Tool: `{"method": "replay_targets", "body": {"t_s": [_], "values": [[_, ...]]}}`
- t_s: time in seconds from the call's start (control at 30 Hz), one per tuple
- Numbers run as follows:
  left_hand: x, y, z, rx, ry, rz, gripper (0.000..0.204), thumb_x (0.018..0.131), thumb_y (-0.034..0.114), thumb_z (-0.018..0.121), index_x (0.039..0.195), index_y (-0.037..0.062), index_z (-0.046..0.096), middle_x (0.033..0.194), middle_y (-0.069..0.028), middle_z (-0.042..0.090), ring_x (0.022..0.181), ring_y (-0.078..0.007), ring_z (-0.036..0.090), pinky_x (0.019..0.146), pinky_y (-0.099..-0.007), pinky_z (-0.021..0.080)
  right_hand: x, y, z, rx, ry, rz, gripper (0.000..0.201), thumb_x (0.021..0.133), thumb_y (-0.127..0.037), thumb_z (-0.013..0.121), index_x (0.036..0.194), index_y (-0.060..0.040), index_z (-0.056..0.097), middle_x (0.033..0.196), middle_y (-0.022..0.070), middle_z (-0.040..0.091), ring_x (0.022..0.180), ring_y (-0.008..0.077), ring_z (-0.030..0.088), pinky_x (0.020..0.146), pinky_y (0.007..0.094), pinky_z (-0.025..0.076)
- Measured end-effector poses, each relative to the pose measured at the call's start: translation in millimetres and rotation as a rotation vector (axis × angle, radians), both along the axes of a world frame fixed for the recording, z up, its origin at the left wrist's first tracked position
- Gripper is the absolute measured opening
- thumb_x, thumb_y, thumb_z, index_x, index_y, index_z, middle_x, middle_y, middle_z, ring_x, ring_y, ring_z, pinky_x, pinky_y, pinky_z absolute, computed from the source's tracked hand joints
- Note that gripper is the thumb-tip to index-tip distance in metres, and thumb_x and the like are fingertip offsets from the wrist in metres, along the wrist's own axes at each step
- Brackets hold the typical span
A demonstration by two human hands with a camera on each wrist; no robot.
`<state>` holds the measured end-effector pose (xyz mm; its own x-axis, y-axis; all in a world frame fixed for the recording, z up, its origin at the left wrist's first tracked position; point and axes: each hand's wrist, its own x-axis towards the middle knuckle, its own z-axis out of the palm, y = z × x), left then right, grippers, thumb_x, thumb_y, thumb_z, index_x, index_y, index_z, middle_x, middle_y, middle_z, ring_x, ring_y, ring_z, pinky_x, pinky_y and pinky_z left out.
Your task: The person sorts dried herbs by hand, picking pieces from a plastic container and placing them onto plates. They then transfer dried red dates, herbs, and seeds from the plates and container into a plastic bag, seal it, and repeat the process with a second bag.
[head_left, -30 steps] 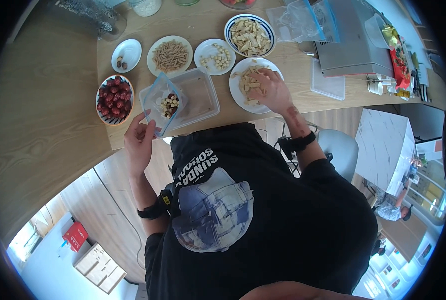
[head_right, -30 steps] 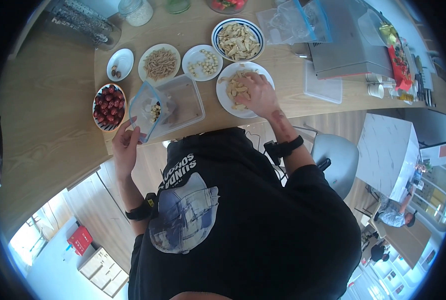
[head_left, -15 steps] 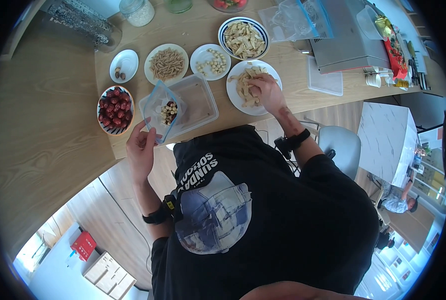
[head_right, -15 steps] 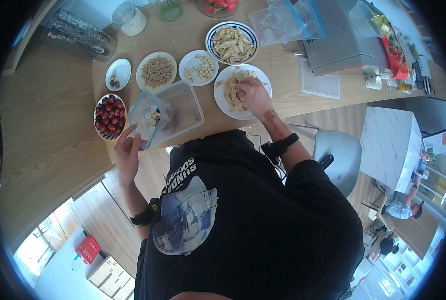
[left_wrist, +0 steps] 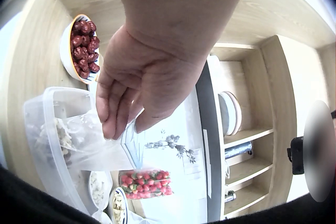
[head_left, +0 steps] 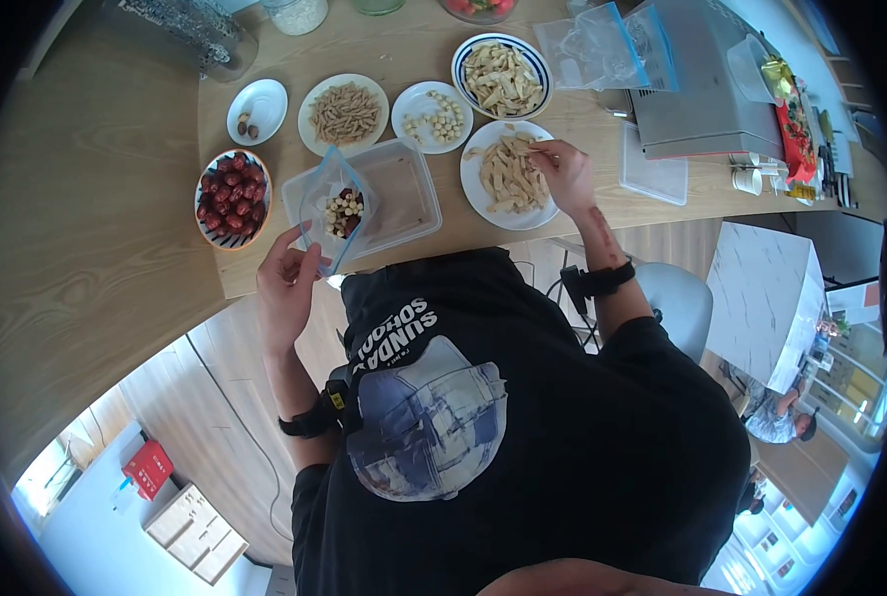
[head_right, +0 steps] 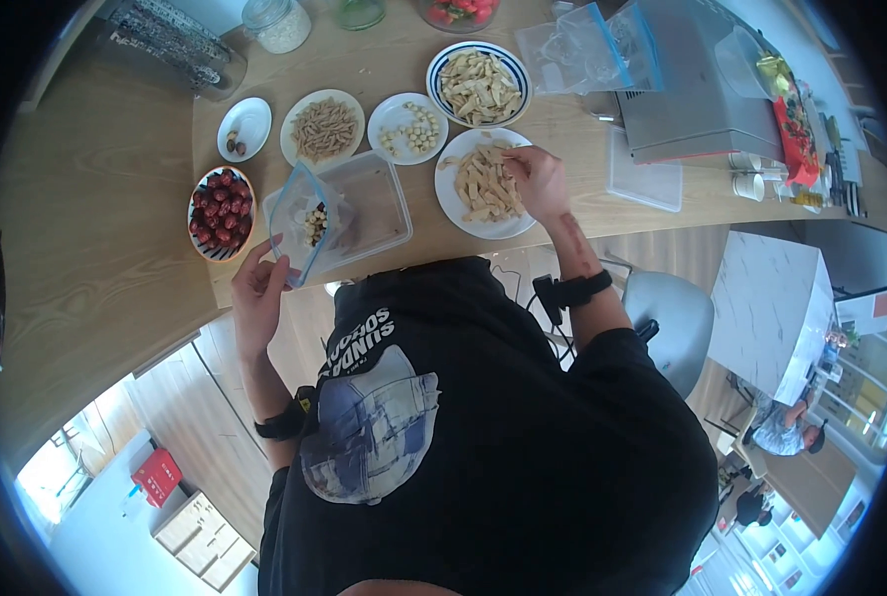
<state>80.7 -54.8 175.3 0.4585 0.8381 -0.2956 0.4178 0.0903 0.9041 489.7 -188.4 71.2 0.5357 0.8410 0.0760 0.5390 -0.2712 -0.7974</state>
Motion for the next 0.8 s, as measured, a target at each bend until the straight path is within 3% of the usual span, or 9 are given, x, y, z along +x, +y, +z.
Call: {"method": "replay_targets", "body": {"t_s": [0.17, 0.27, 0.47, 0.53, 0.67, 0.8], "values": [[0.7, -1.3, -1.7, 0.015, -0.011, 0.005, 0.035, 0.099, 0.010, 0.059, 0.133, -0.0015, 0.056, 0.081, -0.0104, 0.071, 0.075, -0.0105, 0.066, 0.072, -0.0259, 0.053, 8.4, -1.1, -5.5, -0.058, 0.023, 0.015, 0.014, 0.088, -0.006, 0.068, 0.099, 0.0025, 0.072, 0.087, 0.0176, 0.072, 0.078, 0.0257, 0.073, 0.070, 0.0337, 0.056], [-0.2, -2.8, -1.1, 0.015, -0.027, 0.018, 0.035, 0.099, 0.010, 0.060, 0.132, -0.0020, 0.056, 0.080, -0.0111, 0.071, 0.075, -0.0111, 0.066, 0.071, -0.0262, 0.053, 6.8, 3.7, -0.2, -0.089, -0.031, 0.057, 0.015, 0.091, -0.006, 0.066, 0.104, 0.0020, 0.071, 0.090, 0.0142, 0.074, 0.080, 0.0202, 0.074, 0.072, 0.0302, 0.057], [0.3, -4.8, -1.4, 0.035, -0.016, 0.005, 0.035, 0.097, 0.010, 0.062, 0.130, -0.0025, 0.057, 0.078, -0.0119, 0.071, 0.072, -0.0125, 0.067, 0.070, -0.0263, 0.053, -37.7, 37.6, 74.3, 0.017, -0.003, 0.114, 0.014, 0.092, -0.003, 0.064, 0.104, 0.0023, 0.070, 0.097, 0.0131, 0.072, 0.085, 0.0197, 0.072, 0.072, 0.0309, 0.057], [2.7, -7.3, 1.1, 0.050, 0.006, -0.004, 0.036, 0.096, 0.010, 0.064, 0.129, -0.0024, 0.057, 0.078, -0.0116, 0.072, 0.072, -0.0128, 0.068, 0.069, -0.0263, 0.053, -69.1, 54.5, 103.2, 0.100, 0.218, 0.286, 0.014, 0.092, -0.002, 0.063, 0.104, 0.0015, 0.070, 0.102, 0.0118, 0.071, 0.090, 0.0187, 0.070, 0.075, 0.0312, 0.056], [7.1, -12.3, 5.6, 0.067, -0.001, -0.026, 0.037, 0.094, 0.009, 0.066, 0.128, -0.0025, 0.058, 0.077, -0.0118, 0.072, 0.072, -0.0131, 0.069, 0.068, -0.0265, 0.054, -132.5, 89.4, 130.3, 0.290, 0.134, 0.647, 0.015, 0.088, -0.002, 0.065, 0.103, -0.0008, 0.069, 0.103, 0.0111, 0.069, 0.095, 0.0251, 0.069, 0.079, 0.0332, 0.055], [9.0, -14.1, 7.8, 0.094, 0.016, -0.044, 0.037, 0.093, 0.008, 0.066, 0.127, -0.0033, 0.058, 0.076, -0.0119, 0.072, 0.070, -0.0129, 0.069, 0.067, -0.0264, 0.054, -173.2, 118.0, 95.4, 0.286, -0.095, 0.864, 0.015, 0.085, -0.006, 0.067, 0.099, -0.0020, 0.068, 0.104, 0.0124, 0.068, 0.098, 0.0297, 0.066, 0.083, 0.0374, 0.055]]}}
